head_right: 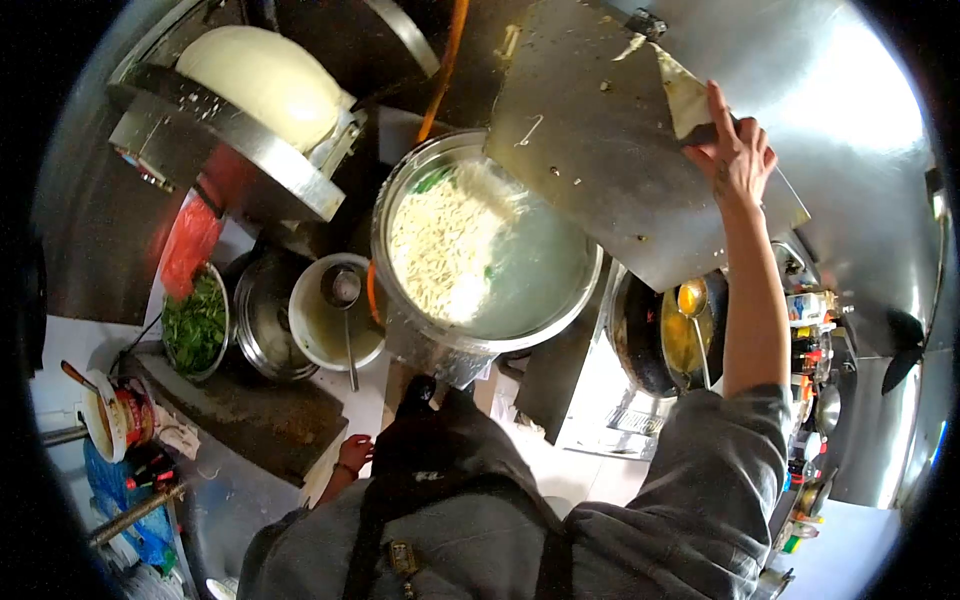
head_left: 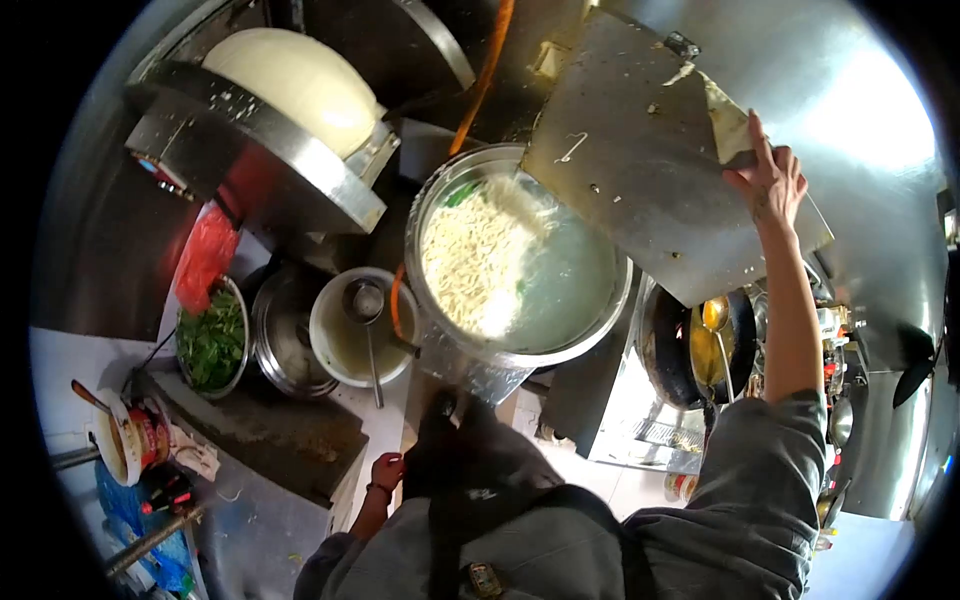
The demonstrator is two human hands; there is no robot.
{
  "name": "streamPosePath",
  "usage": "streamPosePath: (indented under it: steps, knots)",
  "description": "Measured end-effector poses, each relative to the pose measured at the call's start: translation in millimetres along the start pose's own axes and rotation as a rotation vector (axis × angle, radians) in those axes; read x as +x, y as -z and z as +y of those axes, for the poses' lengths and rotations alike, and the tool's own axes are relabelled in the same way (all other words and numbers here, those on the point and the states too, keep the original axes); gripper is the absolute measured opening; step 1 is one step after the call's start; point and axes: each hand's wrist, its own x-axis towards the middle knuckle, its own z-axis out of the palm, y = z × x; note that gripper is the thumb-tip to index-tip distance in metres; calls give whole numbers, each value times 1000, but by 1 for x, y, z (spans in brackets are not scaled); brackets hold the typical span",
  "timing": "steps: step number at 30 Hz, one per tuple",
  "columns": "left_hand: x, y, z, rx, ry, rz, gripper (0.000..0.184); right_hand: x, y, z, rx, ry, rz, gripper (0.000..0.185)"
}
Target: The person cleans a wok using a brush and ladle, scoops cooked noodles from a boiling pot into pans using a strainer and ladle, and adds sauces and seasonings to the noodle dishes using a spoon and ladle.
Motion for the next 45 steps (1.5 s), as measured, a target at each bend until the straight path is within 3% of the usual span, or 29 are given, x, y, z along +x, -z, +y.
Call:
streamPosePath:
  steps: [6,7,9,10,11,12,13,15,16,18,20,21,22,24,25,27,28,29,31,32,34,36,38,40,42,45]
  knots:
    - [-18,23,3,148,28,48,25,75,-72,29,17,206,177,93]
    - [-22,29,6,101,59,52,25,83,-77,19,-48,76,117,93]
    - [-15,46,-8,105,80,43,25,89,-101,12,-70,24,295,96]
    - [3,63,-18,-86,269,54,22,84,-97,14,-43,31,251,92]
    - [1,67,-14,48,243,71,19,71,-81,10,127,105,406,84]
    - [2,63,-4,181,203,79,16,63,-52,18,214,286,370,64]
    - [12,56,14,236,200,43,16,34,-20,48,95,334,277,70]
    - [28,24,24,1014,148,-359,10,-22,12,105,-54,409,160,77]
    - [35,6,29,1040,137,-384,10,-44,20,137,-90,423,160,78]
    - [47,-32,20,686,-232,-447,7,-112,33,217,-128,229,66,72]
    - [10,-119,83,706,-159,-446,8,-180,45,294,21,18,13,68]
    - [-18,-163,99,619,-166,-590,10,-214,50,316,63,-248,-51,54]
    - [-38,-204,124,539,-194,-721,12,-251,35,359,-60,-263,3,46]
    - [-85,-291,150,612,-341,-890,15,-320,10,420,-40,-441,-90,39]
    - [-112,-333,157,668,-475,-985,18,-359,-19,468,-67,-390,-139,36]
    - [-160,-413,156,619,-485,-1203,23,-431,-86,522,-97,-657,-471,36]
    - [-195,-448,162,620,-285,-1280,29,-480,-133,537,-26,-643,-484,27]
    - [-215,-485,155,540,-132,-1397,35,-507,-158,526,16,-807,-614,41]
    - [-243,-553,117,508,265,-1578,41,-582,-197,520,113,-939,-847,40]
    - [-243,-575,84,364,204,-1756,44,-616,-229,525,102,-950,-958,41]
    - [-249,-615,27,264,692,-1664,54,-674,-266,513,163,-727,-683,49]
    - [-259,-649,-5,306,734,-1427,58,-677,-270,495,19,-705,-565,60]
    - [-275,-697,-3,112,800,-1037,52,-654,-253,494,32,-799,-743,66]
    - [-261,-730,-12,-194,858,-992,46,-656,-260,505,3,-776,-837,59]
    - [-262,-746,13,-396,890,-1162,38,-664,-264,517,161,-817,-717,47]
    - [-290,-713,39,-408,422,-1176,35,-655,-221,508,1106,-1366,-446,26]
